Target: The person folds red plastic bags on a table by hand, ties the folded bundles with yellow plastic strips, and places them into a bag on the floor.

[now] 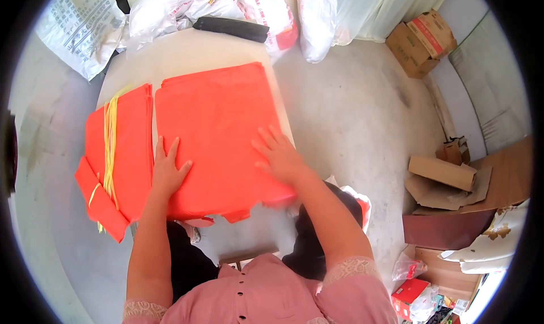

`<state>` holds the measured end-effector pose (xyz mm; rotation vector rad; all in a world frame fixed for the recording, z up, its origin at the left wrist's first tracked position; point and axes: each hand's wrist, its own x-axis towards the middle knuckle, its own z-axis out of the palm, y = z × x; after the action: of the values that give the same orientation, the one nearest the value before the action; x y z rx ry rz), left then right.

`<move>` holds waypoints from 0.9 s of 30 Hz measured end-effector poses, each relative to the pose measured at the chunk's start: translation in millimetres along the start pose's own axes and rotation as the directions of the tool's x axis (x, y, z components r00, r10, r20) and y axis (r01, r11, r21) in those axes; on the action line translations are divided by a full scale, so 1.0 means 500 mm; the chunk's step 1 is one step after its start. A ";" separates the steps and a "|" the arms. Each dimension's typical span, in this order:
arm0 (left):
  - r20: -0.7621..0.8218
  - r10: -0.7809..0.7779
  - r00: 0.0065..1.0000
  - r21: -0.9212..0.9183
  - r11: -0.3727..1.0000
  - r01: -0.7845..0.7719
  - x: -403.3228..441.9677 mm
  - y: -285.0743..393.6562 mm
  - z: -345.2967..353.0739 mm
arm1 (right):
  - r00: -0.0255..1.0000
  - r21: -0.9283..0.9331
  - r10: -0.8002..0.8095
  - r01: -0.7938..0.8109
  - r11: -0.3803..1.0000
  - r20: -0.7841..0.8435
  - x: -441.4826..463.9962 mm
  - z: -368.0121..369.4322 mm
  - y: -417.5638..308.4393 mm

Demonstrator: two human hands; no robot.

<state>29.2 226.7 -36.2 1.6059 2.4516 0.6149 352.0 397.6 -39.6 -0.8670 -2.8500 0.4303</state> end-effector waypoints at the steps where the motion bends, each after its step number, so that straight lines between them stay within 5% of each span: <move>1: 0.004 0.012 1.000 -0.008 1.000 -0.012 0.006 -0.003 -0.001 | 1.000 0.007 0.001 -0.001 1.000 -0.009 -0.002 0.001 -0.001; 10: -0.001 0.091 0.996 -0.032 0.995 -0.091 0.047 -0.037 0.007 | 0.999 0.036 0.015 -0.013 0.999 -0.043 0.005 0.003 -0.005; 14: 0.008 0.107 0.994 -0.019 0.994 -0.107 0.044 -0.050 0.010 | 0.989 -0.005 0.082 -0.082 0.997 0.122 0.017 -0.036 -0.002; 17: 0.019 0.120 0.993 0.007 0.993 -0.121 0.050 -0.062 0.015 | 0.998 0.041 0.058 -0.056 0.998 -0.025 0.025 -0.034 -0.003; 27: 0.134 -0.019 0.991 0.040 0.999 0.014 0.073 -0.031 -0.012 | 0.991 0.008 -0.129 0.129 0.992 -0.022 0.042 -0.033 -0.030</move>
<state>-1.1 252.8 -33.6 1.5838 2.3904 0.4434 330.4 401.2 -18.6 -0.6757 -2.8608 0.4159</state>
